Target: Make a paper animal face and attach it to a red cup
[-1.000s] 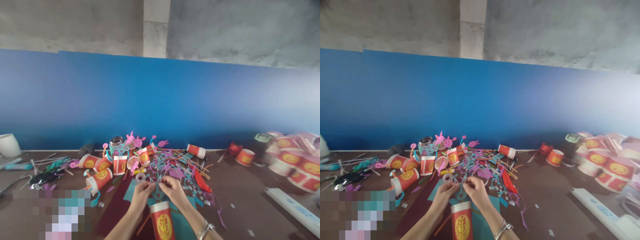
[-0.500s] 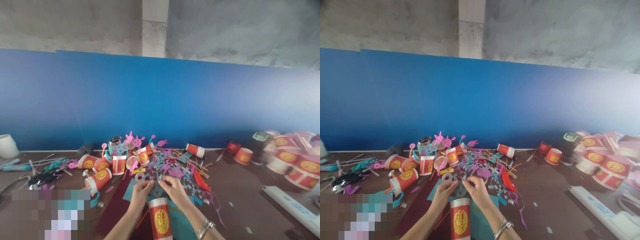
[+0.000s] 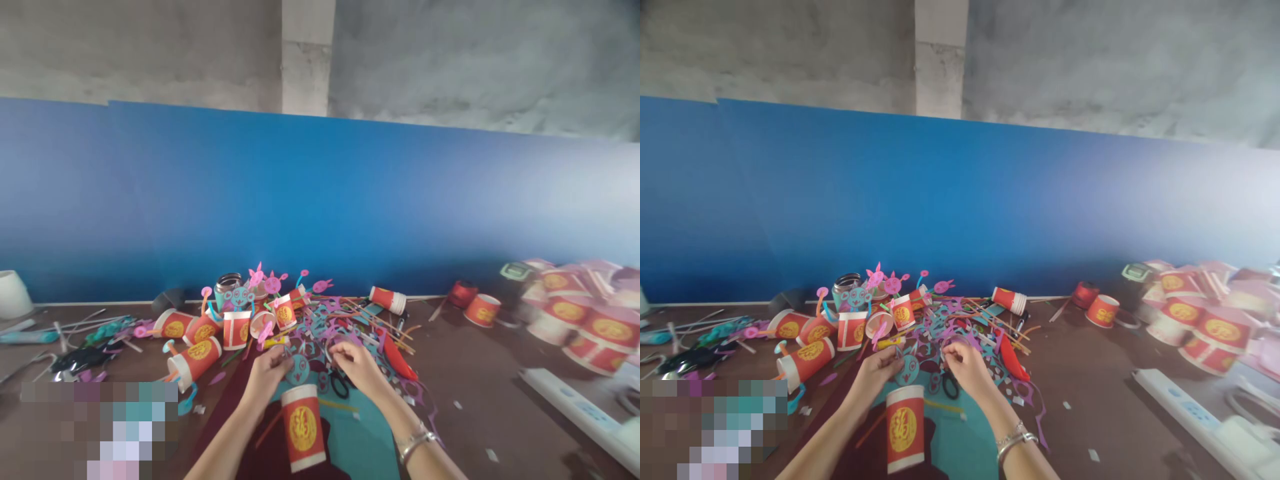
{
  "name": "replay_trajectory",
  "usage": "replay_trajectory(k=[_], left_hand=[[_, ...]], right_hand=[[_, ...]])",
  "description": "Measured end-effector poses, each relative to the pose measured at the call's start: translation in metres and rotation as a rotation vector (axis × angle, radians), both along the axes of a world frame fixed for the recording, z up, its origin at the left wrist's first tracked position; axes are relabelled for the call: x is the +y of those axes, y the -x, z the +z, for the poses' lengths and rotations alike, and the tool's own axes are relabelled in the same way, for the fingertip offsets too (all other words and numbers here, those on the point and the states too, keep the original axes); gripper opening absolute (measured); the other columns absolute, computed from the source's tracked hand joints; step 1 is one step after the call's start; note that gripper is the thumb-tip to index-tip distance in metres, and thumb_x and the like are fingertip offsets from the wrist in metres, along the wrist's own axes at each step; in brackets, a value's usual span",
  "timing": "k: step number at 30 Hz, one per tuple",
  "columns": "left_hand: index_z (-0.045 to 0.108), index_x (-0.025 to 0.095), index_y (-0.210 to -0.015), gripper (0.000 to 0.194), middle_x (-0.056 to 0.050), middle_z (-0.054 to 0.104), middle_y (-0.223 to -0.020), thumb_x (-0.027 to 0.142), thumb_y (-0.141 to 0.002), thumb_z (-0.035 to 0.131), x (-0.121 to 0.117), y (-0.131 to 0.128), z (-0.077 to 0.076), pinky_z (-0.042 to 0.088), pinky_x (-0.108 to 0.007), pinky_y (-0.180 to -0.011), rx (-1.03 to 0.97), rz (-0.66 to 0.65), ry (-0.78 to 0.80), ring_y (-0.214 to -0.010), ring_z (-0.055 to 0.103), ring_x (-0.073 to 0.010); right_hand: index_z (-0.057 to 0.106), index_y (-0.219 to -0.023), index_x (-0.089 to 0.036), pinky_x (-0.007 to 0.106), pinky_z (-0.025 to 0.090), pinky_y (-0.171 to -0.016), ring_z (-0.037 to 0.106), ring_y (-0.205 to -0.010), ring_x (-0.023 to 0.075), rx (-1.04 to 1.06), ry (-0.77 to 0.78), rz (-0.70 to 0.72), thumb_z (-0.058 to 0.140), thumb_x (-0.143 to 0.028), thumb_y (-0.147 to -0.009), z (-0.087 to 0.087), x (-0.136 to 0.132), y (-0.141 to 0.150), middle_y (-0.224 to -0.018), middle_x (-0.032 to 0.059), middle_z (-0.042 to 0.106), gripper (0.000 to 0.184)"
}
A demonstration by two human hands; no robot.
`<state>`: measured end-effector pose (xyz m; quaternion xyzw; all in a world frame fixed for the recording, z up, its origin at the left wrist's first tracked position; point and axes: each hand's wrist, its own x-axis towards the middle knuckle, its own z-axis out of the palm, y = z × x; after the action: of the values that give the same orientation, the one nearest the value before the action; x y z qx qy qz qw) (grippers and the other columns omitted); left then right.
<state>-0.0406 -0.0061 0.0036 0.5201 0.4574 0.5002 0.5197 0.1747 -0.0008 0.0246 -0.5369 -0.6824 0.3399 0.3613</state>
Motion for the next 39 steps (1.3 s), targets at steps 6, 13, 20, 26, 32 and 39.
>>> replay_trajectory(k=[6,13,20,26,32,39], left_hand=[[0.062,0.009,-0.103,0.045,0.006,0.048,-0.051,0.033,-0.064,0.063,0.01,0.02,0.002,0.031,-0.023,-0.05,0.206,0.091,-0.079,-0.048,0.043,-0.0106],[0.062,0.01,-0.104,0.045,0.004,0.054,-0.054,0.037,-0.068,0.058,0.01,0.025,0.004,0.037,-0.025,-0.056,0.379,0.129,-0.184,-0.054,0.051,-0.0149],[0.061,0.013,-0.108,0.044,-0.007,0.071,-0.08,0.04,-0.075,0.054,0.007,0.024,0.001,0.046,-0.031,-0.074,0.474,0.253,-0.221,-0.079,0.064,-0.0234],[0.053,0.012,-0.12,0.044,-0.017,0.061,-0.119,0.036,-0.084,0.045,-0.013,0.011,0.017,0.043,-0.04,-0.092,0.789,0.265,-0.315,-0.11,0.056,-0.029],[0.052,0.02,-0.119,0.039,-0.011,0.056,-0.123,0.018,-0.081,0.048,-0.038,-0.026,0.051,0.04,-0.046,-0.096,1.003,0.24,-0.689,-0.116,0.049,-0.0286],[0.041,0.021,-0.13,0.055,-0.01,0.057,-0.116,0.012,-0.077,0.053,-0.035,-0.068,0.041,0.047,-0.036,-0.087,0.871,-0.012,-0.544,-0.105,0.056,-0.0254]], right_hand=[[0.07,-0.069,-0.018,0.026,0.042,-0.07,0.059,-0.077,0.0179,-0.335,-0.201,0.067,0.06,-0.017,-0.072,0.005,-0.01,0.003,-0.077,0.0043,0.064,0.01],[0.073,-0.084,-0.024,0.036,0.036,-0.09,0.049,-0.102,0.0251,-0.532,-0.251,0.082,0.067,-0.024,-0.072,0.002,-0.015,0.007,-0.1,0.0076,0.059,0.014],[0.069,-0.087,-0.024,0.046,0.02,-0.104,0.027,-0.129,0.0309,-0.556,-0.225,0.074,0.068,-0.024,-0.069,-0.009,-0.013,0.009,-0.134,0.0078,0.044,0.019],[0.066,-0.077,-0.02,0.046,0.022,-0.103,0.029,-0.13,0.0294,-0.418,-0.159,0.044,0.068,-0.017,-0.063,-0.015,-0.007,0.01,-0.133,0.0085,0.047,0.014],[0.061,-0.062,-0.016,0.036,0.039,-0.088,0.055,-0.101,0.0243,0.088,-0.137,-0.033,0.063,-0.028,-0.071,-0.007,0.0,0.009,-0.111,0.0103,0.062,0.014],[0.06,-0.065,-0.016,0.029,0.045,-0.072,0.058,-0.083,0.0202,0.461,-0.014,0.048,0.066,-0.049,-0.069,0.006,-0.005,0.007,-0.094,0.0069,0.063,0.035]])
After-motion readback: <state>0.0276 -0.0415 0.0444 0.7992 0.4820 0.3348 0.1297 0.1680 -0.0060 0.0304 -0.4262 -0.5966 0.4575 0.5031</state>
